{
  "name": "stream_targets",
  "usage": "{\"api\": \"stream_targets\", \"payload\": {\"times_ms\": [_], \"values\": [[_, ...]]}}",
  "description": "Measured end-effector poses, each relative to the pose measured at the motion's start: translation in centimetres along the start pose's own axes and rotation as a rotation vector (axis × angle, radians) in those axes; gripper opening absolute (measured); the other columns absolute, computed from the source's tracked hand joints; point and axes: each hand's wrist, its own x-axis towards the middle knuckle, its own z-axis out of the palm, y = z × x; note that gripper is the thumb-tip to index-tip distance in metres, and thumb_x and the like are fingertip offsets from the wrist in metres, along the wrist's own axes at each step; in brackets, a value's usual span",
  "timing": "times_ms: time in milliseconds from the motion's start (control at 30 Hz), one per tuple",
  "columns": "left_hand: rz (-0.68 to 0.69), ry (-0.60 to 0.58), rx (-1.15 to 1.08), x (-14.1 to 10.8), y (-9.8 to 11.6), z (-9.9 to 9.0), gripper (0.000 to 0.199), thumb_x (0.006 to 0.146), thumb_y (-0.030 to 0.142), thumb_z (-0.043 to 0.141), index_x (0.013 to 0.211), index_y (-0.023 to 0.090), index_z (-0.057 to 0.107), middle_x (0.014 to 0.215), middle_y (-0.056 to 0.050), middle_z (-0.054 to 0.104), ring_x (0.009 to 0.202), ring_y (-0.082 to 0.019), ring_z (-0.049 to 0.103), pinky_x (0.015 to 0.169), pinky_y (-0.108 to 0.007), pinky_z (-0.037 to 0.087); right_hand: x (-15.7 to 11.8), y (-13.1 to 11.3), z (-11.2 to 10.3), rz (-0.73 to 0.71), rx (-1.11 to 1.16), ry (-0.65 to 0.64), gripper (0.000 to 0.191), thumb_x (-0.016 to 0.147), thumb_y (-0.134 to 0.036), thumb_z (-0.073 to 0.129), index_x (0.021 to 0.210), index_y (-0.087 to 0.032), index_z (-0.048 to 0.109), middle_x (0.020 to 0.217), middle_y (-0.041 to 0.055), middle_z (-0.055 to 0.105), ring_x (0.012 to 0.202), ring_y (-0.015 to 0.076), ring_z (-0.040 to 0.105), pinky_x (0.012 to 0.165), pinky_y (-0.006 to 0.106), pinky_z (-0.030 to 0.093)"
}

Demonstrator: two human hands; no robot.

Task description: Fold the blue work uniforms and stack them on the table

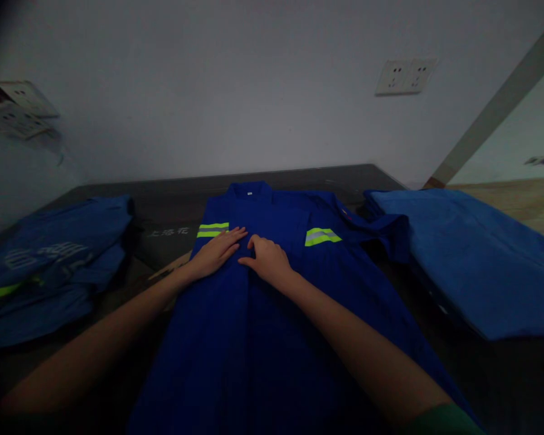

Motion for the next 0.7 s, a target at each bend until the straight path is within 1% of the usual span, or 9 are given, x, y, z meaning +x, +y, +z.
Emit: {"api": "stream_targets", "payload": {"times_ms": [67,133,200,233,300,367,433,600,700], "values": [[0.000,0.025,-0.034,0.0,-0.1,0.0,0.042,0.099,0.035,0.031,0.136,0.022,0.045,0.148,-0.006,0.040,0.140,-0.019,0.031,0.116,-0.044,0.021,0.1,-0.1,0.2,0.011,-0.012,0.004,0.028,0.074,-0.034,0.076,0.092,-0.018,0.062,0.081,0.0029,0.065,0.072,0.0159,0.060,0.060,0.025,0.037],[0.011,0.078,-0.090,0.0,-0.1,-0.2,0.039,0.098,0.032,0.033,0.131,0.022,0.051,0.143,-0.007,0.047,0.135,-0.020,0.038,0.114,-0.044,0.026,0.5,0.1,0.1,0.003,0.033,-0.032,0.020,0.076,-0.030,0.073,0.089,-0.017,0.064,0.083,0.0042,0.066,0.074,0.0162,0.061,0.063,0.025,0.039],[0.040,0.145,-0.159,0.0,0.0,-0.5,0.034,0.097,0.030,0.036,0.122,0.021,0.057,0.132,-0.008,0.057,0.126,-0.020,0.048,0.109,-0.043,0.034,1.0,0.6,-0.3,-0.017,0.149,-0.111,0.010,0.082,-0.021,0.064,0.089,-0.015,0.065,0.081,0.0041,0.067,0.073,0.0144,0.060,0.064,0.025,0.041],[0.059,0.175,-0.194,0.0,0.2,-0.8,0.032,0.096,0.030,0.038,0.117,0.020,0.059,0.125,-0.008,0.061,0.120,-0.020,0.052,0.106,-0.042,0.037,1.2,0.9,-0.6,-0.027,0.217,-0.167,0.010,0.082,-0.015,0.060,0.091,-0.014,0.065,0.080,0.0034,0.066,0.071,0.0131,0.060,0.064,0.024,0.042],[0.094,0.203,-0.257,-0.1,0.5,-1.2,0.026,0.094,0.028,0.042,0.108,0.020,0.063,0.113,-0.007,0.065,0.109,-0.020,0.058,0.100,-0.040,0.042,1.5,1.6,-1.0,-0.038,0.334,-0.280,0.024,0.077,-0.005,0.057,0.099,-0.013,0.064,0.078,0.0010,0.064,0.066,0.0107,0.058,0.062,0.022,0.042],[0.106,0.192,-0.306,-0.2,0.7,-1.6,0.022,0.093,0.028,0.045,0.102,0.019,0.064,0.105,-0.006,0.067,0.101,-0.019,0.060,0.095,-0.038,0.045,1.6,2.0,-1.0,-0.037,0.395,-0.338,0.037,0.070,-0.001,0.060,0.105,-0.012,0.061,0.076,-0.0012,0.062,0.062,0.0096,0.055,0.058,0.021,0.041],[0.093,0.160,-0.340,-0.2,0.8,-1.8,0.020,0.092,0.029,0.048,0.097,0.020,0.065,0.099,-0.005,0.068,0.095,-0.019,0.062,0.091,-0.037,0.047,1.3,1.8,-0.7,-0.033,0.387,-0.291,0.039,0.067,-0.002,0.063,0.104,-0.012,0.060,0.076,-0.0016,0.061,0.063,0.0099,0.054,0.057,0.021,0.040],[0.069,0.109,-0.363,-0.3,0.7,-1.7,0.018,0.089,0.031,0.054,0.092,0.019,0.067,0.094,-0.004,0.069,0.089,-0.018,0.063,0.086,-0.034,0.047,0.1,0.2,0.3,0.013,0.124,0.005,0.022,0.075,-0.010,0.059,0.095,-0.019,0.062,0.077,0.0004,0.063,0.068,0.0136,0.055,0.059,0.023,0.036],[0.061,0.090,-0.371,-0.3,0.7,-1.7,0.018,0.089,0.031,0.053,0.092,0.019,0.067,0.093,-0.003,0.069,0.089,-0.018,0.063,0.085,-0.034,0.047,-0.1,-0.4,0.5,0.032,0.059,0.071,0.018,0.080,-0.013,0.056,0.094,-0.020,0.064,0.077,0.0013,0.066,0.068,0.0147,0.057,0.060,0.024,0.034]]}}
